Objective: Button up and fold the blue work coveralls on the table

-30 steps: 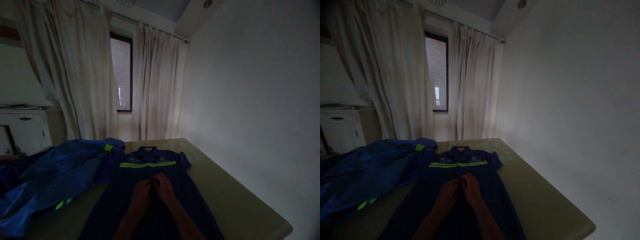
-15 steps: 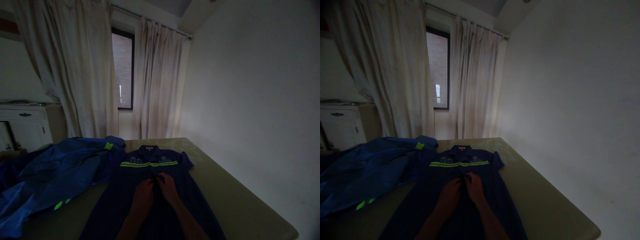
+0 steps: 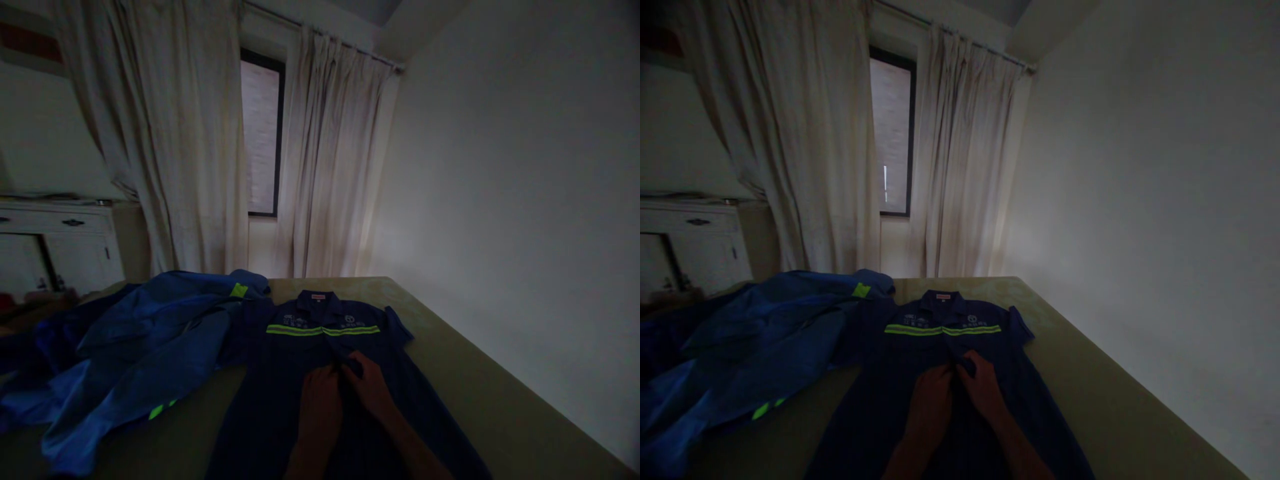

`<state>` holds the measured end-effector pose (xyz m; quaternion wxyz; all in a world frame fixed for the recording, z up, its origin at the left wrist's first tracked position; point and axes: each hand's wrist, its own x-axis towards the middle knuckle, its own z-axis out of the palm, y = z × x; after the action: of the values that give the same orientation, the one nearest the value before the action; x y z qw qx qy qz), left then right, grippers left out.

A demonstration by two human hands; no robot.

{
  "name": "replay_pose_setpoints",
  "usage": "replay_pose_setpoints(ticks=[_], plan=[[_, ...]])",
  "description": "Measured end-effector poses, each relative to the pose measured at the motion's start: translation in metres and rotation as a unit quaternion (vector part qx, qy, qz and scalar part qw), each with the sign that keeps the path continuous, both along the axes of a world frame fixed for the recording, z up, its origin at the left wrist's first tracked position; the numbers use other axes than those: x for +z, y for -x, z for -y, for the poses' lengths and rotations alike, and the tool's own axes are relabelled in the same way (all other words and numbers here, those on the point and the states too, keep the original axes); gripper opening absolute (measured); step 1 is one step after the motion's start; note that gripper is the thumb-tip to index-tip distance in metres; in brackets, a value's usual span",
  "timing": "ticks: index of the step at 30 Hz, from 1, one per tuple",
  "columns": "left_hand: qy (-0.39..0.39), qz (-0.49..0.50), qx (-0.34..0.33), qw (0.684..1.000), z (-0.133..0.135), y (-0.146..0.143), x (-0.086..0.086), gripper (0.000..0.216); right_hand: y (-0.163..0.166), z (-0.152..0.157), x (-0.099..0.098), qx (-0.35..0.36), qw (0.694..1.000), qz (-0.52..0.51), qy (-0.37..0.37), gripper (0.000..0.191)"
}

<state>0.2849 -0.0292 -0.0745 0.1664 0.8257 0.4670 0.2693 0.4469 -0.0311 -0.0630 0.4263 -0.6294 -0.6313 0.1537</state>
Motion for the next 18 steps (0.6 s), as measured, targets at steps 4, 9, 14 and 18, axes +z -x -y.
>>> replay_pose_setpoints(ticks=[4,9,14,18], plan=[[-0.022,-0.007,0.01,1.0,0.005,-0.001,-0.005,0.053,-0.003,0.002,-0.004,-0.011,1.0,-0.006,0.015,0.037],[-0.014,-0.015,0.019,1.0,0.009,0.004,-0.001,0.052,-0.006,0.0,-0.01,-0.02,1.0,0.0,0.017,0.039],[-0.017,-0.02,-0.001,1.0,0.008,0.008,0.003,0.053,-0.002,-0.002,-0.007,-0.012,1.0,0.022,0.012,0.036],[-0.026,-0.044,-0.006,0.999,0.004,0.008,0.006,0.05,0.004,-0.002,-0.001,-0.011,0.999,0.043,-0.009,0.028]])
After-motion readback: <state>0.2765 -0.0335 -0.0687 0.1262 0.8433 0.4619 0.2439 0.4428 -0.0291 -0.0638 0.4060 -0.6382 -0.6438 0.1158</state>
